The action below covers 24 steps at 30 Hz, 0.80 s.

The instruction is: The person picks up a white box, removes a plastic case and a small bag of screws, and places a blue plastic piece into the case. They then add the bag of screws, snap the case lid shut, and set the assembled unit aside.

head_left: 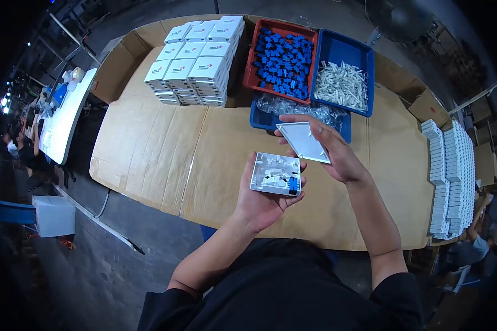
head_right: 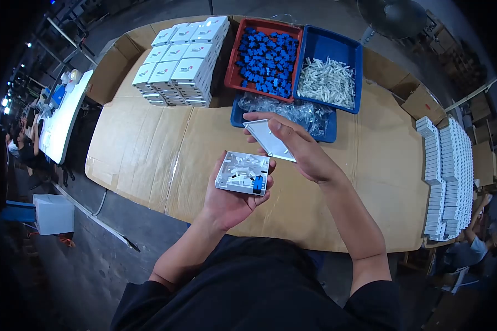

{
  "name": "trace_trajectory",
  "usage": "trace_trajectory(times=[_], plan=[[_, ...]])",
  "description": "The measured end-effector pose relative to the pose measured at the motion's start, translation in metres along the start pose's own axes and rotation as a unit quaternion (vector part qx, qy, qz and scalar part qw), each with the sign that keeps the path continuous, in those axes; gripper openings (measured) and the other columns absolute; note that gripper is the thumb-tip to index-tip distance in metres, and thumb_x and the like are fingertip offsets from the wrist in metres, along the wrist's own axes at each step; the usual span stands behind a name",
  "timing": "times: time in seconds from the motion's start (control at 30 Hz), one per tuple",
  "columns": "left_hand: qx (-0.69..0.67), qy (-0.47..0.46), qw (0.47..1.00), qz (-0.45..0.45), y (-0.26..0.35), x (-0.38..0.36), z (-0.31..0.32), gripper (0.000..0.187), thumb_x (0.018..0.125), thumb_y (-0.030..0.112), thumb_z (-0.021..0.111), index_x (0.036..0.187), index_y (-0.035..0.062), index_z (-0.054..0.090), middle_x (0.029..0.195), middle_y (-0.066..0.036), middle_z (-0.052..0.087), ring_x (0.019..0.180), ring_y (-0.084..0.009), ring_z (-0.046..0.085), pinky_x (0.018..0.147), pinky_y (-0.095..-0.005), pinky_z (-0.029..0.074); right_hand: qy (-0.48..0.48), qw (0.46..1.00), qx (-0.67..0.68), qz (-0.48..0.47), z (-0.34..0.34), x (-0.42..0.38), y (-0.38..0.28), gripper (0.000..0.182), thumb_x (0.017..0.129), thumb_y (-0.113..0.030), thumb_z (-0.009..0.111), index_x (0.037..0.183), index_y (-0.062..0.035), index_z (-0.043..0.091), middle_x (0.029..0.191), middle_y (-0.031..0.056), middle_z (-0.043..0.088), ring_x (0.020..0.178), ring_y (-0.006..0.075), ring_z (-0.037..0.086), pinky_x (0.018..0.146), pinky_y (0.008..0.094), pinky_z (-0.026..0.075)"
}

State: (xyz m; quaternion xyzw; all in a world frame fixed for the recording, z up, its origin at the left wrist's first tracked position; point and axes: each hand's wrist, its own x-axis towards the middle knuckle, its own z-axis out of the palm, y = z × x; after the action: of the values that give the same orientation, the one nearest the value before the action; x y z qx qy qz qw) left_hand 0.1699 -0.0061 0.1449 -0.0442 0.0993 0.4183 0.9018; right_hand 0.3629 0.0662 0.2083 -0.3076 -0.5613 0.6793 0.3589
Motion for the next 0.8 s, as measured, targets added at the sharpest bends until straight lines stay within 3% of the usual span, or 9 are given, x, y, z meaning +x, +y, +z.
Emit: trace_trajectory(times=[0.43, 0.57, 0.73, 0.8], plan=[[0.017, 0.041, 0.999, 0.02, -0.001, 0.006, -0.01, 0.076, 0.104, 0.072, 0.03, 0.145, 0.0112, 0.051, 0.132, -0.018, 0.066, 0.111, -0.033, 0.07, 0.094, -0.0488, 0.06, -0.054, 0.985, -0.16, 0.047, 0.001, 0.011, 0.011, 0.062, 0.11, -0.053, 0.044, 0.146, -0.0047, 0.059, 0.135, 0.0129, 0.067, 0.13, 0.0237, 0.061, 0.111, 0.0373, 0.045], [0.015, 0.048, 0.999, 0.008, 0.001, 0.01, -0.016, 0.075, 0.104, 0.072, 0.029, 0.142, 0.0124, 0.053, 0.129, -0.017, 0.067, 0.112, -0.033, 0.07, 0.096, -0.0491, 0.059, -0.073, 0.979, -0.175, 0.081, 0.0, 0.013, 0.017, 0.058, 0.111, -0.049, 0.047, 0.148, -0.0057, 0.058, 0.132, 0.0099, 0.068, 0.118, 0.0173, 0.063, 0.101, 0.0327, 0.05], [0.063, 0.133, 0.989, 0.021, -0.002, 0.011, -0.012, 0.073, 0.104, 0.072, 0.028, 0.141, 0.0144, 0.055, 0.127, -0.013, 0.067, 0.112, -0.0292, 0.069, 0.102, -0.0554, 0.055, -0.061, 0.974, -0.176, 0.131, 0.008, 0.011, 0.021, 0.055, 0.11, -0.043, 0.053, 0.15, -0.0056, 0.056, 0.127, 0.0036, 0.069, 0.103, 0.0084, 0.061, 0.088, 0.0273, 0.052], [0.074, 0.147, 0.986, 0.022, -0.004, 0.013, -0.009, 0.069, 0.104, 0.07, 0.031, 0.141, 0.0163, 0.055, 0.128, -0.01, 0.067, 0.113, -0.028, 0.068, 0.103, -0.0588, 0.055, -0.084, 0.962, -0.228, 0.121, 0.008, 0.01, 0.021, 0.054, 0.109, -0.043, 0.055, 0.144, -0.0025, 0.061, 0.128, 0.0091, 0.07, 0.109, 0.0141, 0.065, 0.094, 0.0306, 0.052]])
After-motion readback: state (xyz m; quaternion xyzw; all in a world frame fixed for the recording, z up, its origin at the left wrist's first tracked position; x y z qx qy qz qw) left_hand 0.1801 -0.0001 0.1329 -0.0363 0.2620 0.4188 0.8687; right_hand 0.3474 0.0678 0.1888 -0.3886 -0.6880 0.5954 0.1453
